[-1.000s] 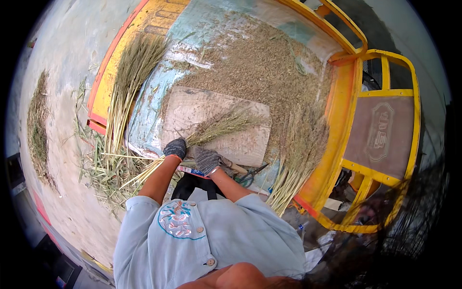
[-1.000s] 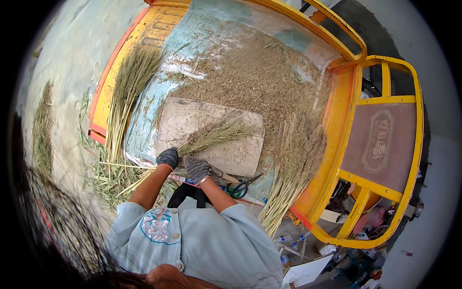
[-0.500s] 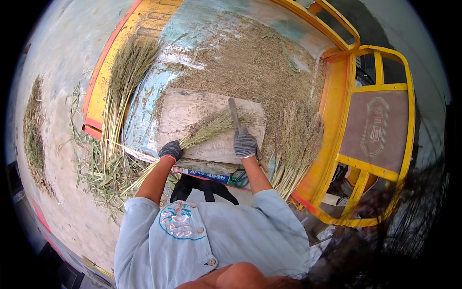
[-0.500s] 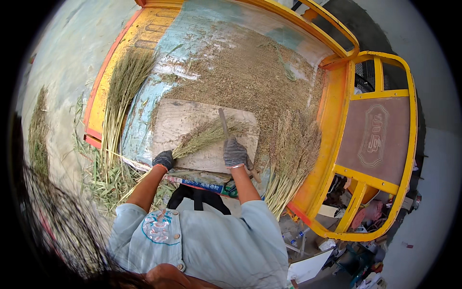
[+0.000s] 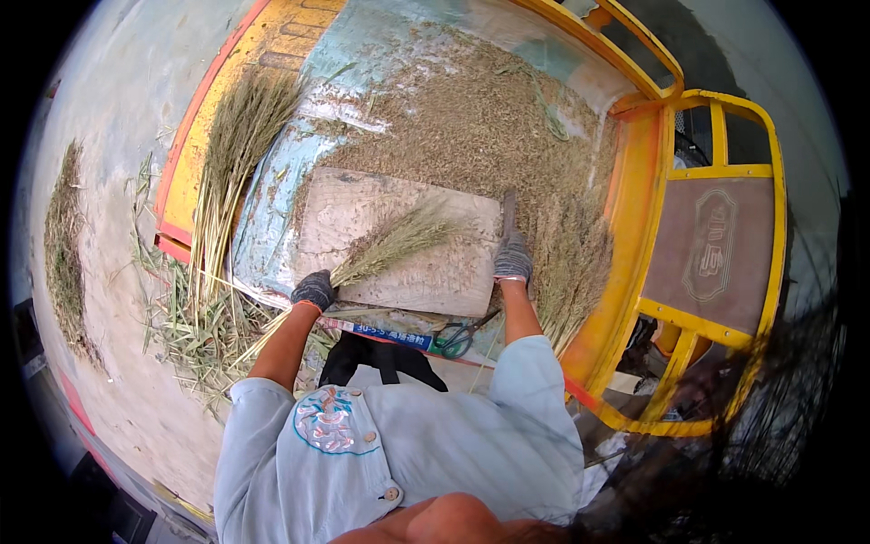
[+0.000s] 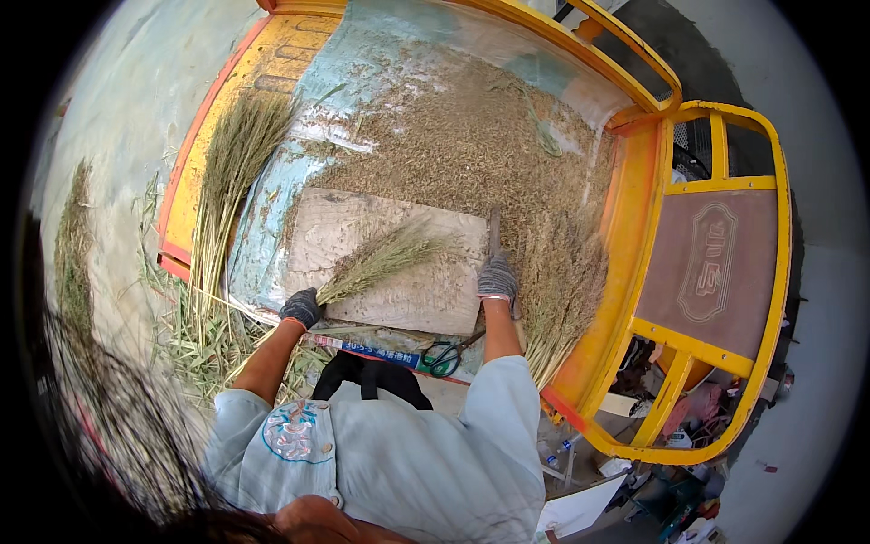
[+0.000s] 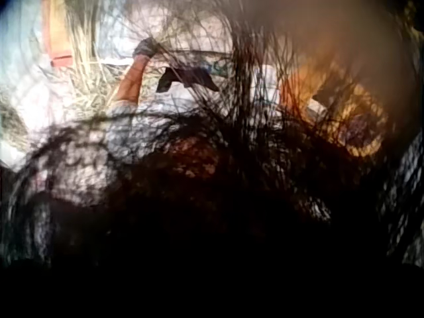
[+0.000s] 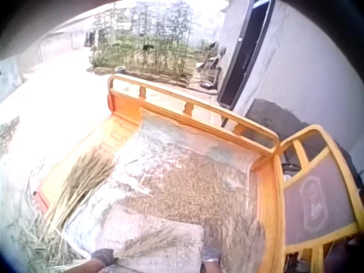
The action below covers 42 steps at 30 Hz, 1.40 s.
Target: The person repeatedly strikes bundles of dried grain stalks against a wooden board to separate the grain from the stalks. The person holds the bundles with both hands and uses a rhythmic motion to thresh the grain, which falls onto a tarp in the bed of a yellow utility vehicle.
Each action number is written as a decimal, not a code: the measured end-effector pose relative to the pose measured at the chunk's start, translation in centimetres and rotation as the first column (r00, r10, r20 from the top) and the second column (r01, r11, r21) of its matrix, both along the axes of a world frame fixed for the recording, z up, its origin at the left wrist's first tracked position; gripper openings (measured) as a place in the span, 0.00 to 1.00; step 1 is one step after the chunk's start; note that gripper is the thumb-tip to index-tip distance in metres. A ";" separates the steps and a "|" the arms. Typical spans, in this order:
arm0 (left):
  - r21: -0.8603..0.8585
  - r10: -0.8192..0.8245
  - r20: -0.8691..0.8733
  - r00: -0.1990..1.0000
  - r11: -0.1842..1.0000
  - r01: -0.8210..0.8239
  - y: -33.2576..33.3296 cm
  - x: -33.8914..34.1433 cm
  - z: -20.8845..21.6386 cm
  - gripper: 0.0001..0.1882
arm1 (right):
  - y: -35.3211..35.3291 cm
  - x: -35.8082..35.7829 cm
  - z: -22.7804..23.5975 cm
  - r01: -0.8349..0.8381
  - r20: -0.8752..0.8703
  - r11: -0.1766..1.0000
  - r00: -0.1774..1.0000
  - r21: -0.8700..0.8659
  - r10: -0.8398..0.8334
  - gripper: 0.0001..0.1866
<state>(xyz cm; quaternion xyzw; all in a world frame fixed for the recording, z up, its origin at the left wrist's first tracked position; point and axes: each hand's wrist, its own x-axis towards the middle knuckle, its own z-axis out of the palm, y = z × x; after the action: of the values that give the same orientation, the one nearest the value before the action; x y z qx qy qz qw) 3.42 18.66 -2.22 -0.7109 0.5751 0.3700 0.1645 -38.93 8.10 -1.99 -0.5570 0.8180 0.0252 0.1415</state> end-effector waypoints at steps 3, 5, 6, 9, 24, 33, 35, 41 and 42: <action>-0.061 0.094 0.124 0.988 0.994 -0.087 -1.4 -1.6 2.4 0.13 | 1.4 -0.3 0.6 0.056 0.120 0.922 0.993 -0.384 -0.010 0.18; -0.247 0.145 0.111 0.983 0.962 -0.114 -1.5 -2.6 2.7 0.12 | 2.7 5.1 5.2 0.074 0.272 0.953 0.962 -0.295 0.010 0.16; -0.299 0.109 0.122 0.986 0.952 -0.068 -1.8 -3.2 2.6 0.12 | 4.0 7.2 5.7 0.038 0.238 0.978 0.971 -0.205 0.012 0.15; -0.392 -0.044 0.214 0.976 0.911 0.127 -1.5 -4.6 1.5 0.11 | 7.0 14.0 6.0 -0.426 0.122 0.878 0.881 -0.217 0.458 0.14; -0.155 -0.074 0.080 0.994 0.984 0.086 -2.5 -3.8 1.6 0.10 | 4.6 10.9 -1.3 -0.599 0.080 0.792 0.801 0.118 0.594 0.12; -0.110 -0.018 0.079 0.997 0.994 0.027 -2.3 -4.3 1.3 0.12 | 7.0 15.7 1.2 -0.653 0.094 0.757 0.752 -0.032 0.653 0.13; -0.139 -0.038 0.074 0.997 0.989 0.048 -2.2 -4.1 1.5 0.12 | 9.5 20.4 0.7 -0.752 0.235 0.657 0.630 -0.050 0.740 0.15; -0.079 -0.027 0.097 0.995 0.996 0.035 -1.4 -4.2 0.8 0.12 | 3.6 11.0 -1.9 -0.475 0.166 0.860 0.878 0.184 0.450 0.16; -0.061 -0.038 0.103 0.994 0.997 0.044 -1.6 -4.2 1.1 0.12 | 2.2 7.5 -1.5 -0.459 0.137 0.869 0.888 0.186 0.439 0.16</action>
<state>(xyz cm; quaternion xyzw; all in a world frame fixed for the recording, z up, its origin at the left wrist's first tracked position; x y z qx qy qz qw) -0.77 17.08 -1.10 -0.7218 0.5918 0.3113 0.1785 -31.43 10.31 -3.50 -0.7140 0.6512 0.1199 0.2276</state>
